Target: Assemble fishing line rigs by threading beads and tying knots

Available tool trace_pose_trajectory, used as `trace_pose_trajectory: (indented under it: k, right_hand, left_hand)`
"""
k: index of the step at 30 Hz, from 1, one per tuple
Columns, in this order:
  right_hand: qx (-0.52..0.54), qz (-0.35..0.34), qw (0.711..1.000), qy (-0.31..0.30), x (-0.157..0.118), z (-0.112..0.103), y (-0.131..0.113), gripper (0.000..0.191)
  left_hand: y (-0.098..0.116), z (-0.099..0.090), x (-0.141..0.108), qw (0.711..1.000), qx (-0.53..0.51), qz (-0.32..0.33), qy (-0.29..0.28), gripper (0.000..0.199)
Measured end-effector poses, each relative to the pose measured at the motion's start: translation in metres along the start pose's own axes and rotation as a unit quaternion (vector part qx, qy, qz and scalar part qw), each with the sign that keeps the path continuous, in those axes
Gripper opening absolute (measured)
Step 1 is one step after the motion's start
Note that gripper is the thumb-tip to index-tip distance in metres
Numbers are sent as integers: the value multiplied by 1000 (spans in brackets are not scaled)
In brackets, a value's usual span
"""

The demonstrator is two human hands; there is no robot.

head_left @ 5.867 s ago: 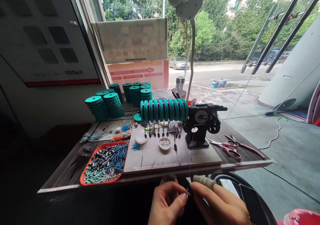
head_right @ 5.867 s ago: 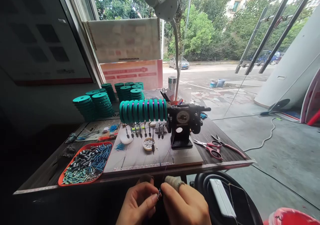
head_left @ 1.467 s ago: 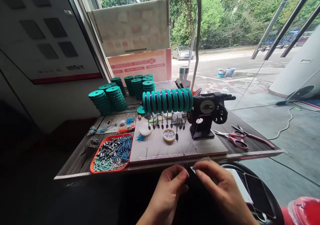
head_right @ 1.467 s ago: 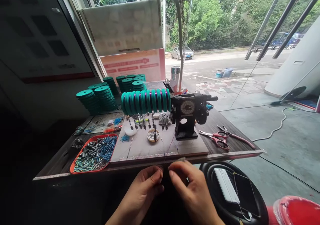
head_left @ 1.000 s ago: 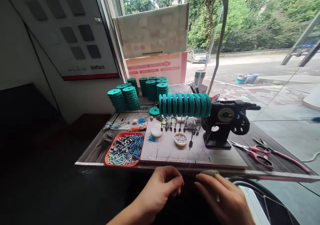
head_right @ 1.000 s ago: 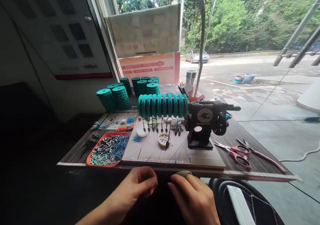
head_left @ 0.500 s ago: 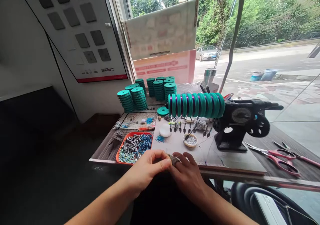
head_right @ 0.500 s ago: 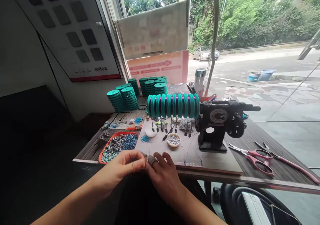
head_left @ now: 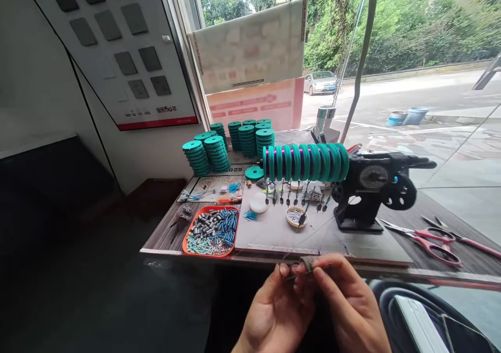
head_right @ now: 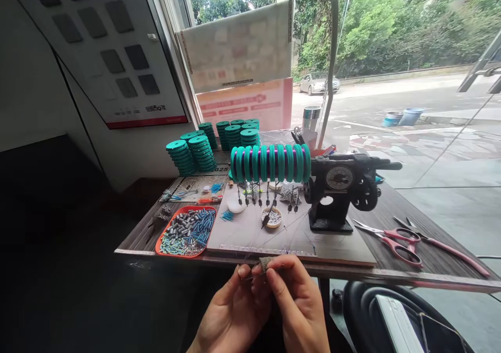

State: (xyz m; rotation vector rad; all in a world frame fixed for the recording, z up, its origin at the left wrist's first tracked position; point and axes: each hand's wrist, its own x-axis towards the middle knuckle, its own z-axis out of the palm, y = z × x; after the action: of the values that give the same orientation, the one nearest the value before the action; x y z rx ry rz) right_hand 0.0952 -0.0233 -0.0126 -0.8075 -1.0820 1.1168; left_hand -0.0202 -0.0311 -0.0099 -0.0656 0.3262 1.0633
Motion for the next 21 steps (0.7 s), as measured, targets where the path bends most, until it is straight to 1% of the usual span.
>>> trace_pose_trajectory:
  k: [3,8,11,14,21]
  right_hand:
    - [25,20,999,6,0,1,2,6]
    - [40,55,998,7,-2,1,0,9]
    - [45,53,997,20,-3,1,-1,11]
    - [43,50,997,30,-3,2,0,11]
    - [42,27,998,24,0,3,-1,6]
  left_hand:
    - [1,-1,0,1000,-2,-1,-9,7]
    - [0,-4,2,999,-15,-2,-41,6]
    - [-1,-5,3,998,-21,-9,-59,6]
    - [0,-4,2,998,-18,-9,-62,7]
    - [0,-10,5,997,-14,-11,-70,8]
